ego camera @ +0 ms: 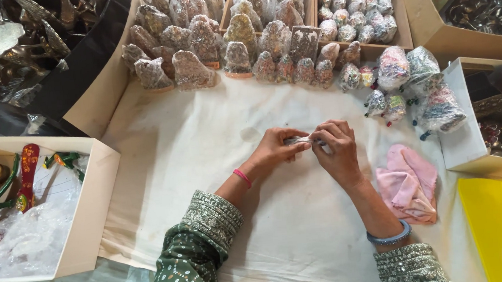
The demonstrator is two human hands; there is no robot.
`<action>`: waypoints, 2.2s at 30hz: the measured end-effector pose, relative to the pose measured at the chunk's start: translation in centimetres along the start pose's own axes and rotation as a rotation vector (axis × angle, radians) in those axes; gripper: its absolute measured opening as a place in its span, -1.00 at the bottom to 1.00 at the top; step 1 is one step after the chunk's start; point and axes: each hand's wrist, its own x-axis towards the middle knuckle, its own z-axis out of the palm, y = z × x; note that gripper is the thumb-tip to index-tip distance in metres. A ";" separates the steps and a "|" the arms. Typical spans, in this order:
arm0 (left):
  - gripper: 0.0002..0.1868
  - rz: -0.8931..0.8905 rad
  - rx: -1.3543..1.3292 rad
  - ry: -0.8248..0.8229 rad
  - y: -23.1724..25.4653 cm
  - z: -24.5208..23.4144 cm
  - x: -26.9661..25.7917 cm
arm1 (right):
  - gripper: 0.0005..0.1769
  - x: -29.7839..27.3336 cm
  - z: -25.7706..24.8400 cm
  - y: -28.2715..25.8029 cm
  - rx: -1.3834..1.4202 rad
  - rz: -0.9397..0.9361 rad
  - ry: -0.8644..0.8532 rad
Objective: The person cleans and wipes several small hand-painted animal figurines using a pink cloth, handling each figurine individually and placing them into a white box.
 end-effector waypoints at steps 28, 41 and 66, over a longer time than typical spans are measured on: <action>-0.66 -0.229 -0.309 0.055 -1.1 0.4 0.8 | -0.86 0.2 -0.3 0.1 0.047 -0.036 0.003; -0.70 -0.150 -0.137 0.108 -1.1 1.1 0.4 | -0.74 -2.1 -5.2 -1.6 0.142 0.132 0.095; -0.70 -0.162 -0.077 0.146 -1.1 1.0 0.0 | -0.36 -19.7 -31.7 -5.2 -0.048 0.760 0.346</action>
